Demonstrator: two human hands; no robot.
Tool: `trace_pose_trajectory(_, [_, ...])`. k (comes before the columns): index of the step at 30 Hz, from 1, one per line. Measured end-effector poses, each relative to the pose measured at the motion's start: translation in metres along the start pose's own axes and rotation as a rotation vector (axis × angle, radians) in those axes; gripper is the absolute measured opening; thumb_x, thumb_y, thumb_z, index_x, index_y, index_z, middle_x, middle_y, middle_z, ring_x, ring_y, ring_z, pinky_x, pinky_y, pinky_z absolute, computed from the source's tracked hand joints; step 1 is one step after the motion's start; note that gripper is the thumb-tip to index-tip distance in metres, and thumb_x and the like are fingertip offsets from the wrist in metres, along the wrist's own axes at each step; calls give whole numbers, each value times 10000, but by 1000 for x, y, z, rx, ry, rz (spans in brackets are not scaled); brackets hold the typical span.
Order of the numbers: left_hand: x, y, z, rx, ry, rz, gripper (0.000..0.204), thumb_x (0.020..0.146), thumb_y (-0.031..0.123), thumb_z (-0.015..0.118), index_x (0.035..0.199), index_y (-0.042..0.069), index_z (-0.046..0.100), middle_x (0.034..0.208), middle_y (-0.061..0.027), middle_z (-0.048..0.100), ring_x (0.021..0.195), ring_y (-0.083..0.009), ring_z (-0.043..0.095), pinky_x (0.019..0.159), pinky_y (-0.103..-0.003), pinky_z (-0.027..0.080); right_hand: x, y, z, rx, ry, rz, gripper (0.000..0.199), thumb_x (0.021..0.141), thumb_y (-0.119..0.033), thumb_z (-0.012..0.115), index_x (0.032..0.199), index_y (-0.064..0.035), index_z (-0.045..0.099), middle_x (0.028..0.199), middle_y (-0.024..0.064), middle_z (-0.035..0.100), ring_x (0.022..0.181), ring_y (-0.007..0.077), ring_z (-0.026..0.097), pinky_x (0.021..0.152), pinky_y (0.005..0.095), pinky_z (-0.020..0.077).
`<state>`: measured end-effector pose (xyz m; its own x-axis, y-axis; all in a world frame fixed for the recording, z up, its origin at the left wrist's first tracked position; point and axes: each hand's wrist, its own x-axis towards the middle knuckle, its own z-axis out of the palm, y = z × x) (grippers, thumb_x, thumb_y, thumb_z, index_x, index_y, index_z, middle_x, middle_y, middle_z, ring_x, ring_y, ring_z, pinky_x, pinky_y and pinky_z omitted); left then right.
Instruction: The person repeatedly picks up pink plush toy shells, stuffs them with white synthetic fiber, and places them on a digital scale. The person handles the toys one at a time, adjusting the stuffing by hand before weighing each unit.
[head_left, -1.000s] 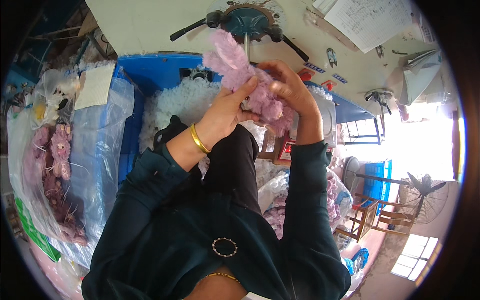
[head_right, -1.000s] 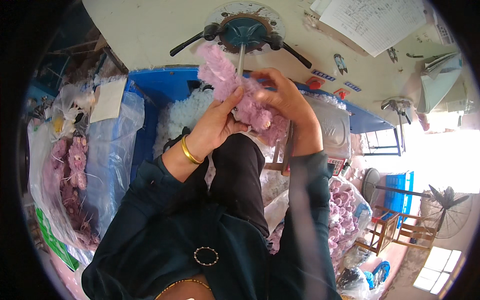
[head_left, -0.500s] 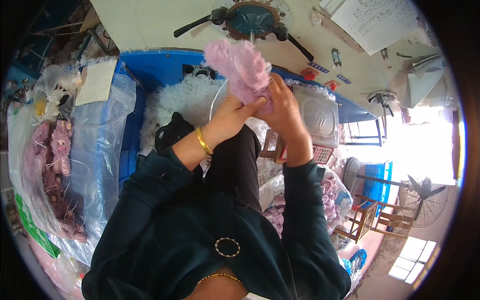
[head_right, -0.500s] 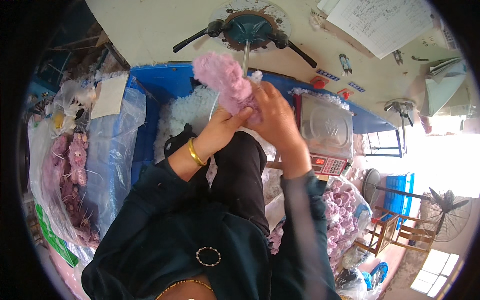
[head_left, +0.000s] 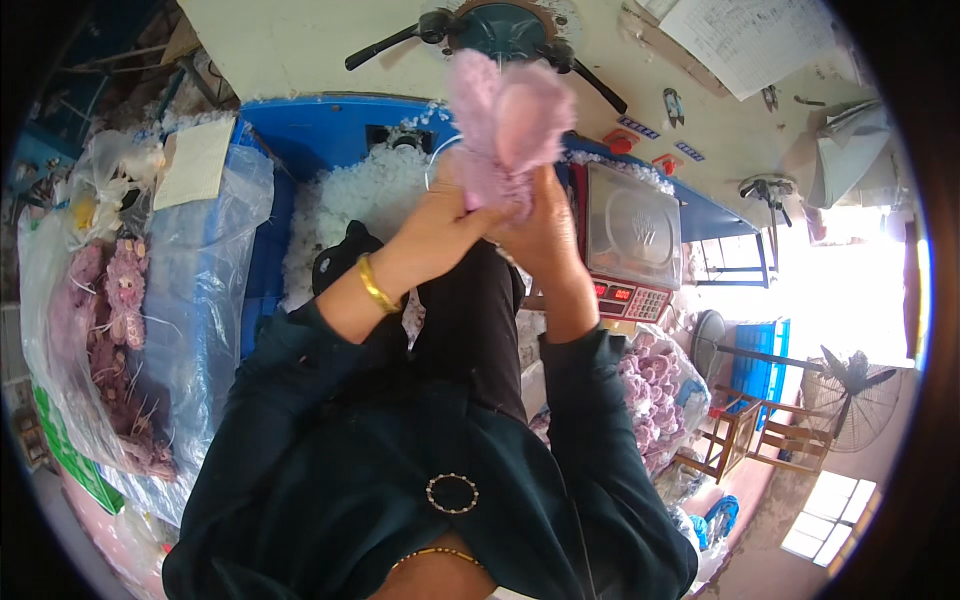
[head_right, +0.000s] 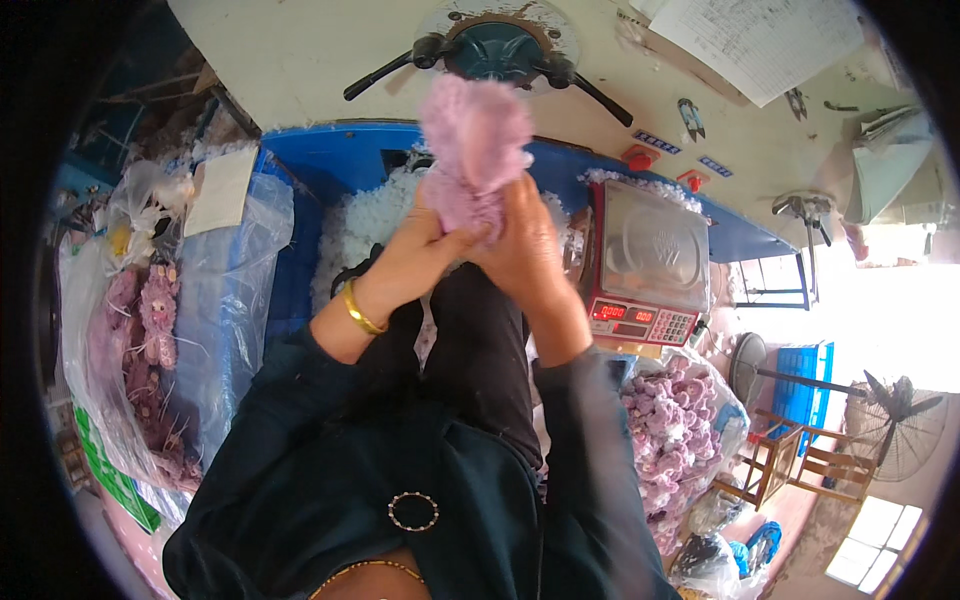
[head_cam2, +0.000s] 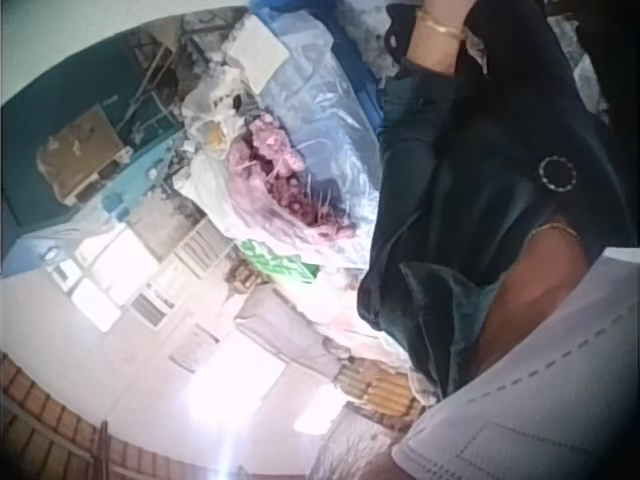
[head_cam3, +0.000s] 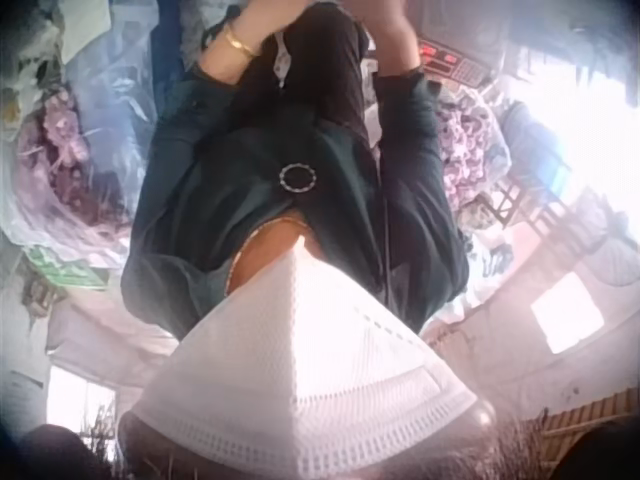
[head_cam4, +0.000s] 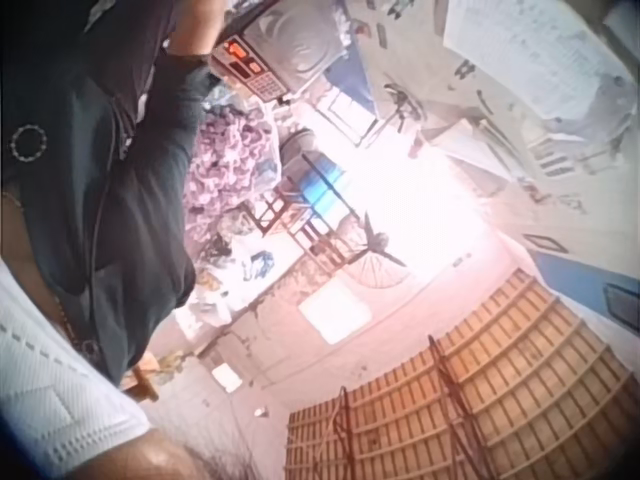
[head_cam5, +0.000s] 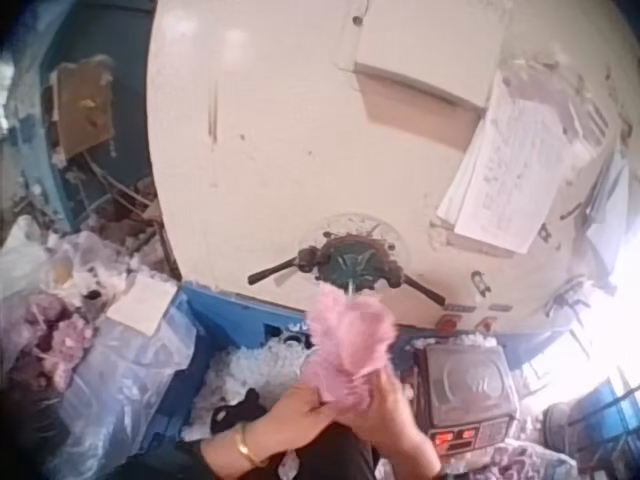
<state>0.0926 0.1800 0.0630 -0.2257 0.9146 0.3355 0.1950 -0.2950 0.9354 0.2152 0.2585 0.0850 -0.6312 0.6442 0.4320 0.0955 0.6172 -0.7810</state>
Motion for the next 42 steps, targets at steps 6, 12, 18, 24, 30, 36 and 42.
trace_pose_trajectory(6, [-22, 28, -13, -89, 20, -58, 623, 879, 240, 649, 1315, -14, 284, 1245, -143, 472, 1151, -194, 469, 990, -330, 374, -13, -17, 16, 93, 10, 49, 729, 661, -163, 786, 1270, -6, 417, 1147, 218, 553, 1034, 346, 581, 856, 400, 474])
trace_pose_trajectory(12, [5, 53, -10, -23, -39, -59, 627, 895, 299, 625, 1315, -24, 290, 1057, -125, 536, 789, -144, 592, 672, -260, 499, 4, -18, -13, 394, 49, 305, 736, 659, -187, 825, 1249, 5, 429, 1100, 128, 632, 1001, 196, 615, 852, 321, 486])
trace_pose_trajectory(18, [52, 44, -34, -113, -40, -343, 633, 876, 459, 608, 1175, -52, 383, 766, -108, 579, 528, -134, 596, 477, -229, 489, 57, 3, 2, 636, 57, 398, 667, 683, -122, 789, 1227, 34, 435, 1055, 120, 628, 916, 160, 604, 796, 299, 497])
trace_pose_trajectory(24, [-1, 57, -17, -167, -28, -291, 641, 892, 395, 602, 1271, -47, 332, 876, -119, 606, 593, -134, 612, 506, -240, 502, 4, -29, 9, 695, 98, 324, 711, 696, -10, 753, 1292, -2, 364, 1149, 114, 577, 1029, 192, 579, 875, 324, 482])
trace_pose_trajectory(30, [-18, 30, -18, 62, 36, -133, 538, 931, 234, 566, 1341, -5, 312, 1165, -144, 553, 923, -171, 597, 746, -282, 504, -9, -19, 30, 276, 107, 160, 624, 672, -135, 763, 1206, -18, 462, 1076, 183, 581, 969, 329, 584, 826, 384, 477])
trace_pose_trajectory(36, [-38, 28, -10, 131, -8, -42, 510, 930, 175, 555, 1352, -7, 335, 1246, -142, 505, 1100, -171, 508, 908, -286, 431, -27, -18, 13, 47, 128, 2, 748, 636, -226, 800, 1260, -17, 442, 1073, 208, 580, 992, 353, 587, 831, 404, 477])
trace_pose_trajectory(42, [-78, 12, -57, -96, 100, -394, 372, 982, 264, 468, 1285, 48, 470, 1151, -112, 564, 723, -102, 570, 627, -218, 468, -48, 84, -114, -53, 36, 607, 631, 642, -329, 822, 1118, -6, 561, 950, 163, 674, 884, 239, 664, 703, 353, 545])
